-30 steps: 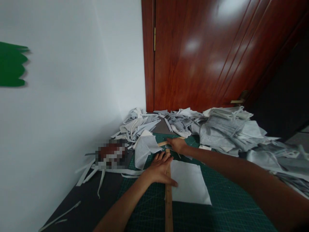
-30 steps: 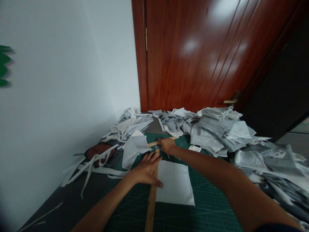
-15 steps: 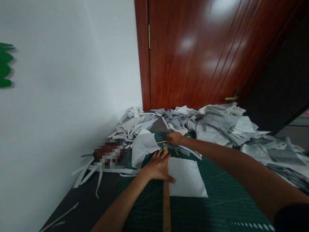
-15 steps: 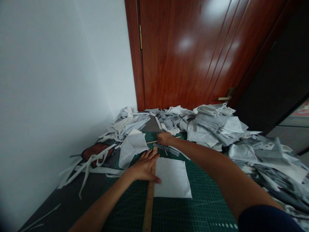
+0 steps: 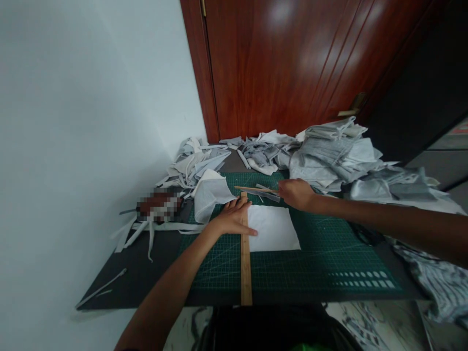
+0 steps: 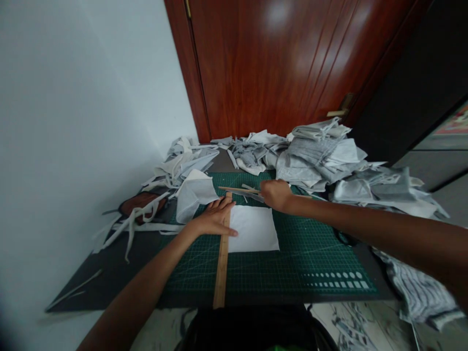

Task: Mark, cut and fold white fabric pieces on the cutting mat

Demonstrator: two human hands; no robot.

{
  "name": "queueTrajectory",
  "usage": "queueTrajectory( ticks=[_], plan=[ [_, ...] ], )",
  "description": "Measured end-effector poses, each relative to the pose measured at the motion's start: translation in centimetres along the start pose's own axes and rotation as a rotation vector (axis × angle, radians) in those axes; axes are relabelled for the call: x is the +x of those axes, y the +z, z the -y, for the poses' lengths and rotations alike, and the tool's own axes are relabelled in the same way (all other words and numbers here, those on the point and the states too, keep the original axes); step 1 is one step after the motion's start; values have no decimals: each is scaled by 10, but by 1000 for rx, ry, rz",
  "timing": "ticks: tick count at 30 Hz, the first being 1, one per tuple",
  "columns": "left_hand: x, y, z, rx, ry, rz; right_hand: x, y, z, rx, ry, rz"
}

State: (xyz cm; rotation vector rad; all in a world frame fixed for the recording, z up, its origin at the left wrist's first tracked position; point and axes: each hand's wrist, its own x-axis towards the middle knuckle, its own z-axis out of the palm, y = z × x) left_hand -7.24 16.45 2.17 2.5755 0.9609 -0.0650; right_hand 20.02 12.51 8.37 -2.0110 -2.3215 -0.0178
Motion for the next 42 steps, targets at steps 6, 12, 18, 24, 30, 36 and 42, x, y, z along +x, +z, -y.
queueTrajectory(
  ticks=[6,12,18,24,30,36,42],
  plan=[
    [0,-2,2,-2,26,25,-67,11,-19,293,-105,184],
    [3,2,0,54,21,-24,-103,14,-39,681,-125,492],
    [5,3,-3,62,2,-17,-112,27,-53,708,-110,570],
    [3,2,-3,58,28,-23,-116,39,-53,632,-83,524],
    [5,3,-1,74,30,-32,-124,27,-30,328,-155,383],
    [6,4,0,86,34,-28,-130,32,-20,302,-141,322],
    [6,5,-2,88,21,-23,-132,34,-21,315,-148,296]
  ],
)
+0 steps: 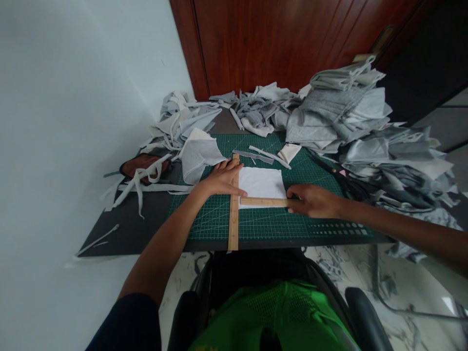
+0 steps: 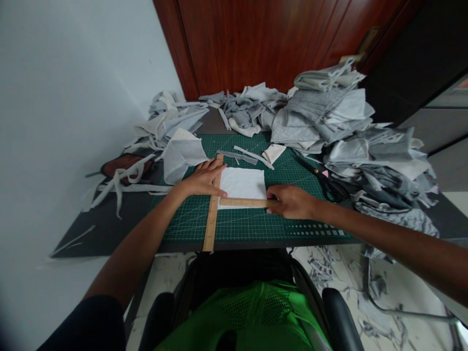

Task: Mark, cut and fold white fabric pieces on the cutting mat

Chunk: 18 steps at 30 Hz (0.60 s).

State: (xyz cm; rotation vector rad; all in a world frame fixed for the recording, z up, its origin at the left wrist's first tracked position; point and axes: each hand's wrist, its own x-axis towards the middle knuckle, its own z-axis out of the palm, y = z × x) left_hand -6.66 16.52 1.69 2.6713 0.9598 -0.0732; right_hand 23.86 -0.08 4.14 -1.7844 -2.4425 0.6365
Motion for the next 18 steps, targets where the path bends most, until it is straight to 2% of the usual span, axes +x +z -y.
queueTrajectory(
  ticks=[3,5,10,18],
  plan=[
    [0,0,0,-10,-4,-2,2,5,1,0,-201,-97],
    [0,1,0,-16,2,-6,4,11,2,-26,-276,-134],
    [0,1,0,-14,21,-29,9,21,6,-75,-288,-145],
    [-2,1,-1,-7,33,45,6,25,7,8,-205,-161]
  ],
)
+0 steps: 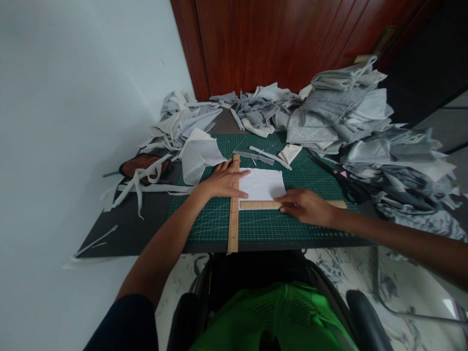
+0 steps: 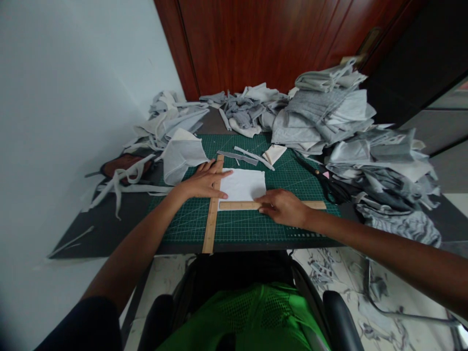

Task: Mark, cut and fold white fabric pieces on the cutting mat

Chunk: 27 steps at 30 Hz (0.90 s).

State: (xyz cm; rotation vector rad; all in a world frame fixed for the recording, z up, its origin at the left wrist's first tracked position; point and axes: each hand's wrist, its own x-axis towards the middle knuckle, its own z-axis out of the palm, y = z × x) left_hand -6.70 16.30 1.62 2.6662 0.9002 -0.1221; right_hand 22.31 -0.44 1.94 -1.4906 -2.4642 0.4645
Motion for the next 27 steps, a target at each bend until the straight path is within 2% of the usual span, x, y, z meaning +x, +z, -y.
queueTrajectory(
  ticks=[10,16,22,27],
  plan=[
    [-1,0,0,4,9,8,6,-1,7,98,129,0],
    [-2,1,-1,9,17,-18,14,-6,13,57,126,11],
    [-4,-2,-3,-18,6,-12,8,-1,19,111,152,-9],
    [-5,-5,-1,-67,3,-19,11,-7,26,152,153,-44]
  ],
)
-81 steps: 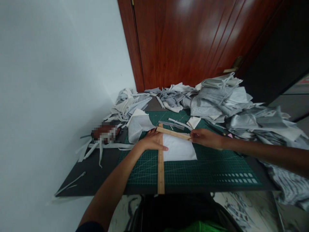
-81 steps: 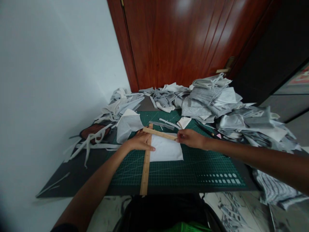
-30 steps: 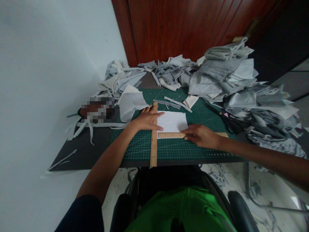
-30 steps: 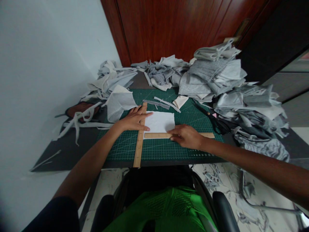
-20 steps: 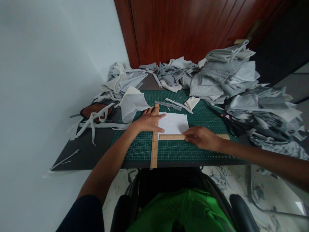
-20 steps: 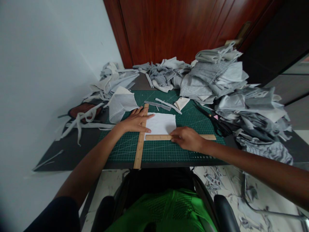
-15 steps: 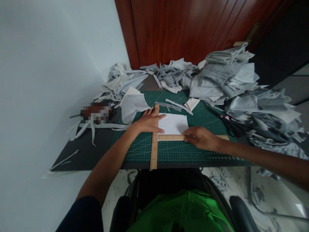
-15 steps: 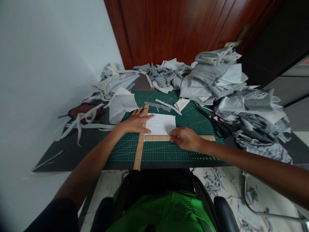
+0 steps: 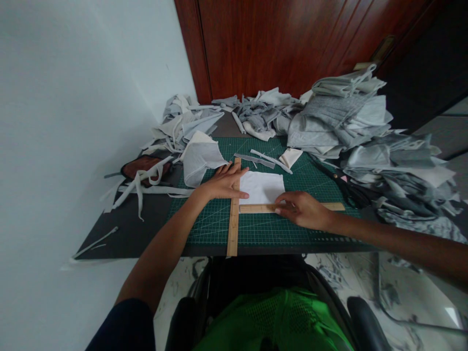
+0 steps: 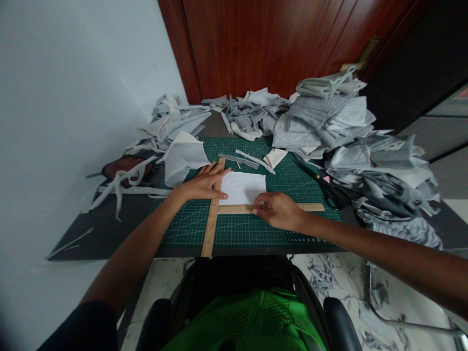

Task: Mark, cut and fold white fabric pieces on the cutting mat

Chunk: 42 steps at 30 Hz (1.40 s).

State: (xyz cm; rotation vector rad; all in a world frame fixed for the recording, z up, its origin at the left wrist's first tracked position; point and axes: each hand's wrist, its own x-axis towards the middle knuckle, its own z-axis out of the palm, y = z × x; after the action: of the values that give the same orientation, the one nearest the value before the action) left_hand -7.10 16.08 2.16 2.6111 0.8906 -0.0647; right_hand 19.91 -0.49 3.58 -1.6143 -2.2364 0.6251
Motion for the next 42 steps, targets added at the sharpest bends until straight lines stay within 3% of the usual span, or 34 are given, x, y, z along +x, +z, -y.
queueTrajectory(
  ticks=[5,10,14,17,20,26,38,42],
  plan=[
    [-1,-1,6,-57,25,-31,34,-1,3,187,-52,-15],
    [-1,-1,3,39,47,-7,71,9,-5,383,-153,146],
    [0,1,3,77,65,-2,73,8,-9,289,-257,177],
    [0,3,5,91,63,-12,64,-5,-16,70,-335,93],
    [1,5,6,94,51,-7,57,-19,-33,-86,-296,27],
    [1,5,7,121,64,-3,56,-26,-55,-138,-165,129],
    [2,5,2,146,42,-9,53,-27,-55,-38,-153,147],
    [2,6,3,146,48,-16,48,-38,-43,-50,-58,224]
  ],
)
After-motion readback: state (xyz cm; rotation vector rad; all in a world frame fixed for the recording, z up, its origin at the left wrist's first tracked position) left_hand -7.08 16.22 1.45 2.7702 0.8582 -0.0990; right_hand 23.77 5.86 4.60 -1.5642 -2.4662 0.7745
